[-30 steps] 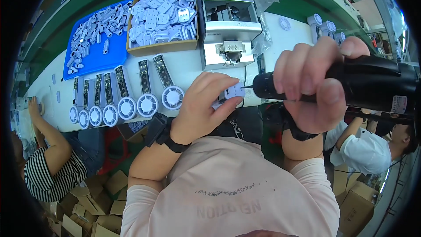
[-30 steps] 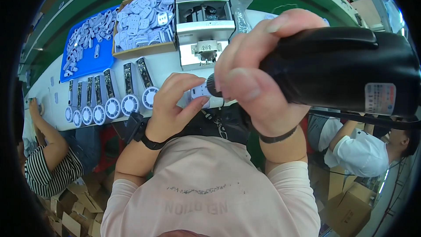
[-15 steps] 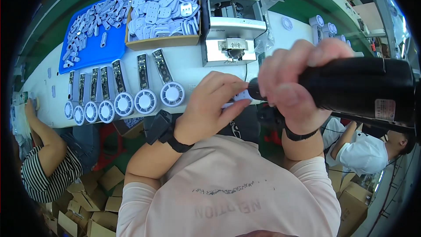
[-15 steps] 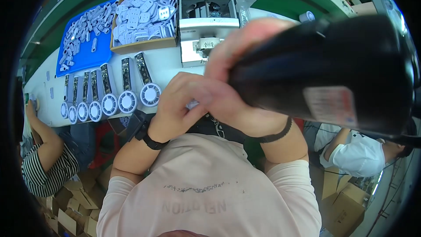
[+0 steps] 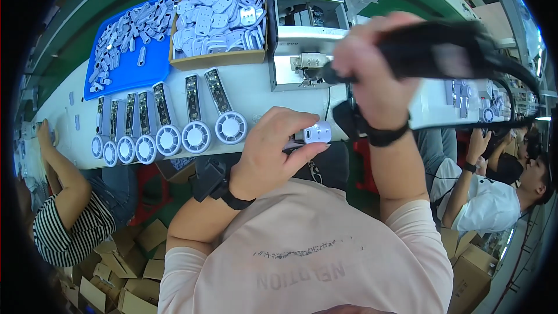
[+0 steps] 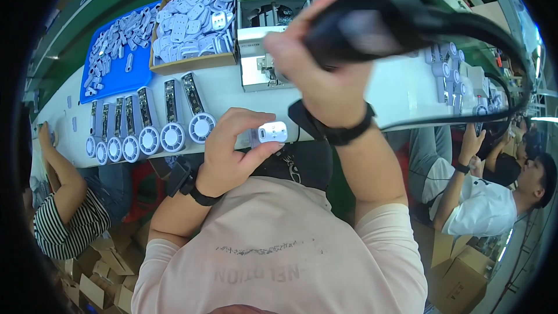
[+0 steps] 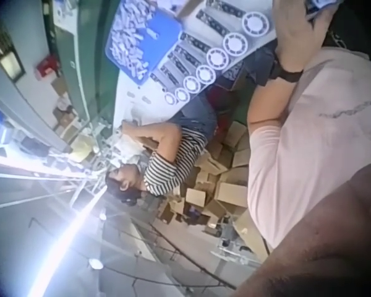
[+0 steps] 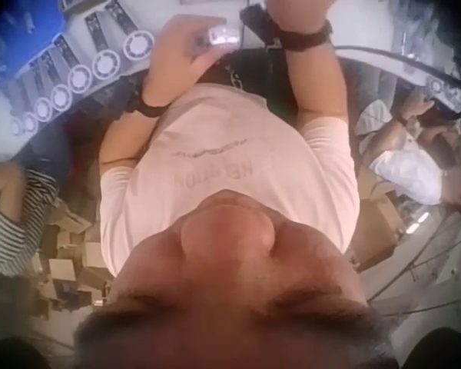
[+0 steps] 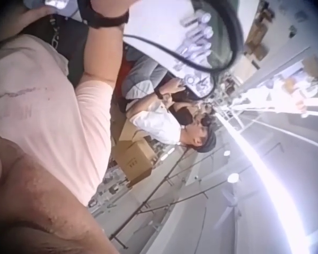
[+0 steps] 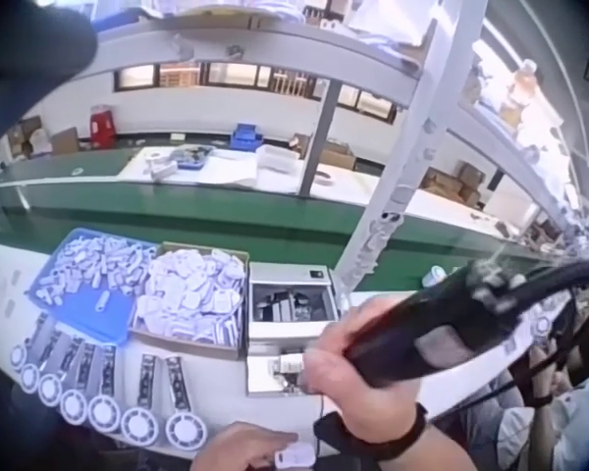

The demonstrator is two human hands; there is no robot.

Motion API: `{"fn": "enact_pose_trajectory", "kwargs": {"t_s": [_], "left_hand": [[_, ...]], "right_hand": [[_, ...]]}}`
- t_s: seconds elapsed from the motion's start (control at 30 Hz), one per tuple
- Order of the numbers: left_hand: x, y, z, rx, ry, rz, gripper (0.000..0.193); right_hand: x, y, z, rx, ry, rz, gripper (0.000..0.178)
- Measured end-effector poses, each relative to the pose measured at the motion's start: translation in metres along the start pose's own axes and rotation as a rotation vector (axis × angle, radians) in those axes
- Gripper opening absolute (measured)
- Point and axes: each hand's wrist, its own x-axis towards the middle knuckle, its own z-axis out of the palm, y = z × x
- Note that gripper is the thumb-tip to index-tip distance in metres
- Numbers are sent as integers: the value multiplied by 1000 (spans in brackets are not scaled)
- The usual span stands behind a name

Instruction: Use a handheld tool to process and assemble small components on a factory production line.

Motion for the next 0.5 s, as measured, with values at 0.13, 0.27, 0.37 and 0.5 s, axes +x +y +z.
{"fn": "enact_pose_trajectory", "kwargs": {"t_s": [0.13, 0.27, 0.37, 0.5], "left_hand": [[1, -1, -3, 34, -19, -8, 47], [-1, -1, -2, 46, -1, 23, 46], [3, -2, -1, 52, 25, 21, 43], [3, 0, -6, 99, -28, 7, 40]], "right_hand": [[-3, 33, -5, -294, 16, 126, 43], [-14, 28, 2, -259, 51, 337, 45], [-27, 13, 3, -279, 29, 476, 44], [-18, -60, 3, 23, -35, -5, 35]]}}
